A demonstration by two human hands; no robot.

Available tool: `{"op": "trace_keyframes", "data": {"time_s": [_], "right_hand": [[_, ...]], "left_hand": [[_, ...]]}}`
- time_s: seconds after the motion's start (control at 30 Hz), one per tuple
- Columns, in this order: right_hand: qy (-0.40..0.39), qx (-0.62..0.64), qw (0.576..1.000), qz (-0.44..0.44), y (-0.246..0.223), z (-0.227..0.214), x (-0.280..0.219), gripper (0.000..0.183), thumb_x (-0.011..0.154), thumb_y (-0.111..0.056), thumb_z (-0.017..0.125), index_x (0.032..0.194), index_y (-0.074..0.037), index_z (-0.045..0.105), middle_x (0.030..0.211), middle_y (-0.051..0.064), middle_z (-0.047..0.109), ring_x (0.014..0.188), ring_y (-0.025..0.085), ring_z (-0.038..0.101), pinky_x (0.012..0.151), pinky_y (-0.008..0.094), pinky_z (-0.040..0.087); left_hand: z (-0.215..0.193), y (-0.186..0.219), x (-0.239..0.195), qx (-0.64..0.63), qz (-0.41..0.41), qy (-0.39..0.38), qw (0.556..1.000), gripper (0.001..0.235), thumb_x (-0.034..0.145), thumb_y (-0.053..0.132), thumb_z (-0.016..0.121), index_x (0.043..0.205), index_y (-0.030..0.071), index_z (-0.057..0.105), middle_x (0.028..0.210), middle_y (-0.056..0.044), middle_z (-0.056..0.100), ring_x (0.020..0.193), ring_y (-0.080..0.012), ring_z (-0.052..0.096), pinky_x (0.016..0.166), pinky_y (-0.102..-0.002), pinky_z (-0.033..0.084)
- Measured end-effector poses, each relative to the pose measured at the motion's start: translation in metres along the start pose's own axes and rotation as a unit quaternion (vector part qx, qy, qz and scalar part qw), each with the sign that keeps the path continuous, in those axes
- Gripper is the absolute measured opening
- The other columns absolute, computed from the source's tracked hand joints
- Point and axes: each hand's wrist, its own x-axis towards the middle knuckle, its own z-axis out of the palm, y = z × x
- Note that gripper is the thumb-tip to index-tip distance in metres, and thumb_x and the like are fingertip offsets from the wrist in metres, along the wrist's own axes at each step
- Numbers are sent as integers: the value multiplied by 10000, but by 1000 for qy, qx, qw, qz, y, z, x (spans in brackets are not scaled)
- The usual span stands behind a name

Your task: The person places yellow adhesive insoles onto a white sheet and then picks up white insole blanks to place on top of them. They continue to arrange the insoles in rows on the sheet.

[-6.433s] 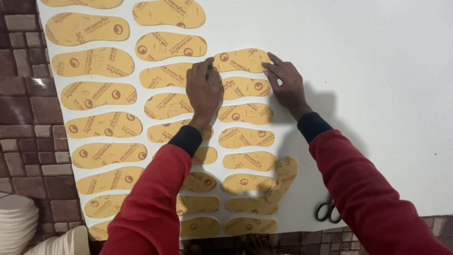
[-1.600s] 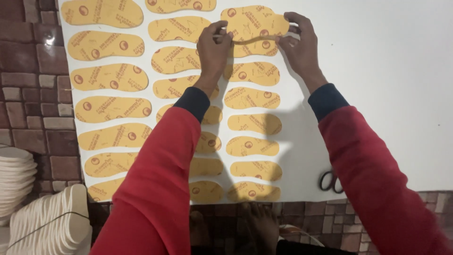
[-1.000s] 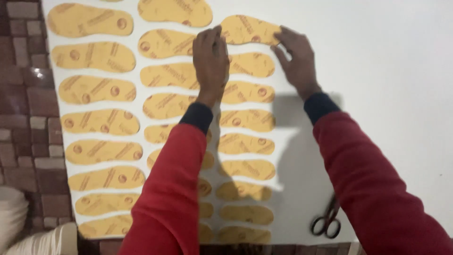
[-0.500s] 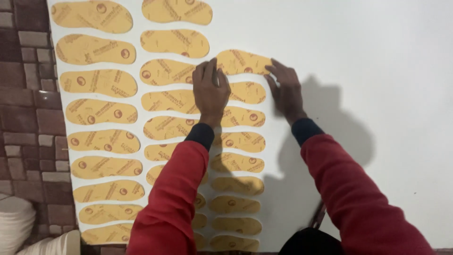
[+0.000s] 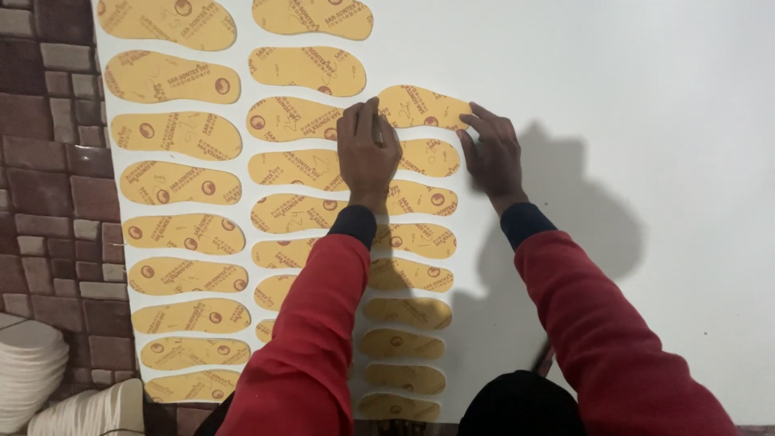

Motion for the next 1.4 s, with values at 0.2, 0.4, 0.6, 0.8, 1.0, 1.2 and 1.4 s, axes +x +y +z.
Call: {"op": "trace_keyframes", "data": {"time_s": [0.2, 0.4, 0.6, 0.8, 1.0, 1.2, 1.4], "right_hand": [[8, -9, 1000, -8, 4, 3, -5, 289, 1007, -137, 752, 1271, -137, 635, 1262, 95, 707, 1138, 299, 695, 880, 432, 557], [16, -11, 1000, -16, 4, 1, -5, 335, 983, -112, 780, 1275, -164, 624, 1250, 73, 712, 1160, 294, 693, 879, 430, 570], [11, -4, 1000, -28, 1, -3, 1, 304, 1004, -83, 756, 1262, -136, 603, 1205, 87, 709, 1161, 321, 689, 871, 446, 574], [-63, -17, 994, 89, -9, -7, -1, 222, 1066, -215, 665, 1220, -63, 715, 1329, 170, 699, 1068, 365, 682, 917, 468, 549], [-42, -23, 995, 84, -7, -3, -4, 189, 1050, -185, 694, 1220, -106, 719, 1337, 128, 700, 1040, 337, 689, 918, 435, 556], [-39, -20, 998, 53, -8, -5, -2, 212, 1084, -213, 651, 1201, -57, 733, 1302, 196, 723, 906, 321, 711, 867, 432, 560], [-73, -63, 992, 80, -8, -4, -2, 229, 1081, -234, 635, 1198, -81, 759, 1332, 156, 715, 922, 327, 685, 870, 429, 551]], "left_hand": [[2, -3, -1, 10, 9, 5, 1000, 271, 974, 104, 649, 1244, 80, 663, 1087, -88, 606, 1018, -219, 673, 908, -349, 586], [3, -3, -1, 2, -4, -9, 1000, 261, 995, 118, 626, 1254, 89, 648, 1096, -74, 595, 1038, -216, 667, 908, -348, 581], [-2, 1, 2, -1, -6, -15, 1000, 263, 1001, 98, 617, 1262, 84, 641, 1110, -82, 588, 1039, -234, 664, 901, -371, 581], [5, -3, -3, -29, 28, 43, 998, 262, 989, 34, 641, 1248, 63, 667, 1161, -103, 621, 1014, -272, 622, 829, -376, 608], [5, -3, -3, -28, 20, 32, 999, 281, 988, 30, 642, 1266, 70, 658, 1166, -88, 620, 995, -269, 612, 820, -377, 601], [3, -1, -2, -30, 13, 23, 999, 261, 1006, 38, 628, 1264, 79, 646, 1166, -86, 607, 988, -264, 598, 780, -374, 594], [7, -2, -4, -28, 3, 37, 999, 249, 1000, 37, 629, 1243, 87, 658, 1155, -73, 602, 998, -261, 599, 805, -380, 598]]}}
